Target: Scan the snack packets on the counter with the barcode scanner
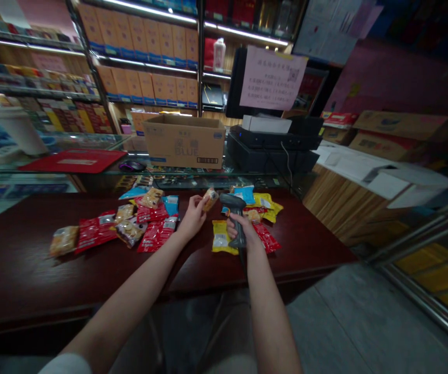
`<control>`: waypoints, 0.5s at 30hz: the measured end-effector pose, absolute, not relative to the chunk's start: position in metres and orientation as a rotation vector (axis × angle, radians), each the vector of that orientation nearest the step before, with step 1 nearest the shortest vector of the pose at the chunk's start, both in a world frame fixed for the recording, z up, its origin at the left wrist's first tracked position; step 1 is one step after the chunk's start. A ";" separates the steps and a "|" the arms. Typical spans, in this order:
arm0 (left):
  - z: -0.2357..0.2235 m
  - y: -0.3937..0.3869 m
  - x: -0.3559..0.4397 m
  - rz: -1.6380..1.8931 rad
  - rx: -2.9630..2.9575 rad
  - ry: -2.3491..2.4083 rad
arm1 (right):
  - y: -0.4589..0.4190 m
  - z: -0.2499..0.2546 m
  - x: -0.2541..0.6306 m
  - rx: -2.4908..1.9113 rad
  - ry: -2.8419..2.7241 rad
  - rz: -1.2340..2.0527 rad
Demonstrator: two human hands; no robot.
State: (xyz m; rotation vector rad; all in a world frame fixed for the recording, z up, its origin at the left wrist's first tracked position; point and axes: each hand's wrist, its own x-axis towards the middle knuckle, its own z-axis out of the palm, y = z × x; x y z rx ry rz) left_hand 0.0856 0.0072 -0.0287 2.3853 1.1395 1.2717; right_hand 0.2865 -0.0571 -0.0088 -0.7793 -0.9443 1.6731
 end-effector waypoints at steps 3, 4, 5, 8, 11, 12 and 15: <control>-0.026 0.004 0.085 1.210 2.421 1.173 | -0.058 -0.007 0.285 -0.790 -0.954 1.650; -0.025 0.003 0.085 1.179 2.426 1.184 | -0.058 -0.006 0.285 -0.792 -0.958 1.648; -0.024 0.003 0.086 1.147 2.431 1.193 | -0.058 -0.006 0.285 -0.795 -0.961 1.650; -0.021 0.000 0.088 1.097 2.434 1.209 | -0.058 -0.006 0.285 -0.794 -0.952 1.656; -0.016 -0.003 0.089 1.099 2.422 1.253 | -0.056 -0.011 0.286 -0.777 -0.939 1.677; -0.013 -0.004 0.088 1.098 2.429 1.292 | -0.055 -0.013 0.286 -0.774 -0.938 1.686; 0.001 -0.007 0.078 1.179 2.445 1.546 | -0.053 -0.017 0.288 -0.774 -0.923 1.696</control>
